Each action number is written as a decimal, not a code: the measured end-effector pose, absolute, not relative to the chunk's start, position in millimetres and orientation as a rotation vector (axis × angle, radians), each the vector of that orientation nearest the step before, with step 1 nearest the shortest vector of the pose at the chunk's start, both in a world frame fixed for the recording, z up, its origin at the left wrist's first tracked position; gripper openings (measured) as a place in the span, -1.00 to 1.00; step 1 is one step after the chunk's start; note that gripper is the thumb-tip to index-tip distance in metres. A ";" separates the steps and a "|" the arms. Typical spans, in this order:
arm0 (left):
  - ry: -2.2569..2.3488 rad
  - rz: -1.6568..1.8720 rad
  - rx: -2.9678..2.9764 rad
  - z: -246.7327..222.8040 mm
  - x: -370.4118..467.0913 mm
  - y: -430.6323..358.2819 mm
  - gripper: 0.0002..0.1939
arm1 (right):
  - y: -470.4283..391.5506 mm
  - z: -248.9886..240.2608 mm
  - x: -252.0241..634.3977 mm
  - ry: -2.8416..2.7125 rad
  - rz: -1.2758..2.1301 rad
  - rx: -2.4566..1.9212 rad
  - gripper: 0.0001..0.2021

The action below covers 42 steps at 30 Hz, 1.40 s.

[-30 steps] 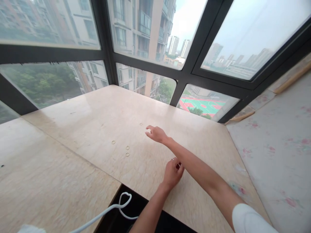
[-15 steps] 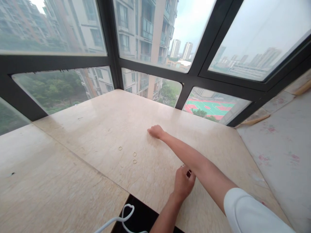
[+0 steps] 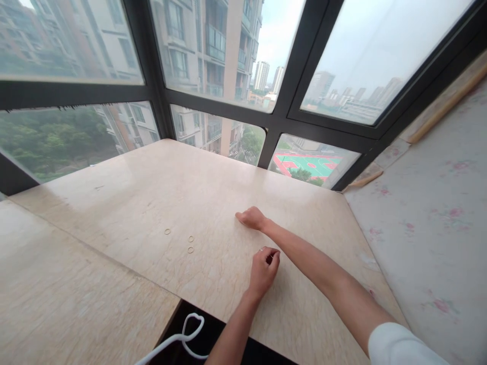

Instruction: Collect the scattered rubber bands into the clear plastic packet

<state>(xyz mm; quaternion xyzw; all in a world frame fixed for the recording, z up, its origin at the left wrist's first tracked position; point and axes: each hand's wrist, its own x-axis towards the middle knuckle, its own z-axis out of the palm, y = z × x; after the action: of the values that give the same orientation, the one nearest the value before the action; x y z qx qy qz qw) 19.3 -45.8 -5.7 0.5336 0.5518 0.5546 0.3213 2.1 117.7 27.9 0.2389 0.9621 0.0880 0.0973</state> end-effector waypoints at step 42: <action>1.482 1.448 1.179 1.7 27.1 -45.4 -0.73 | 11.7 60.4 187.6 2.737 -1.817 1.688 -0.83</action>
<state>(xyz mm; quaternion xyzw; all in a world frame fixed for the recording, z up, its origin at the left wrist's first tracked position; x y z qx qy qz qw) 27.1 -45.4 1.7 0.4594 0.5776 0.5644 0.3699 187.6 11.7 60.4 0.4396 0.7131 -0.4733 -0.2724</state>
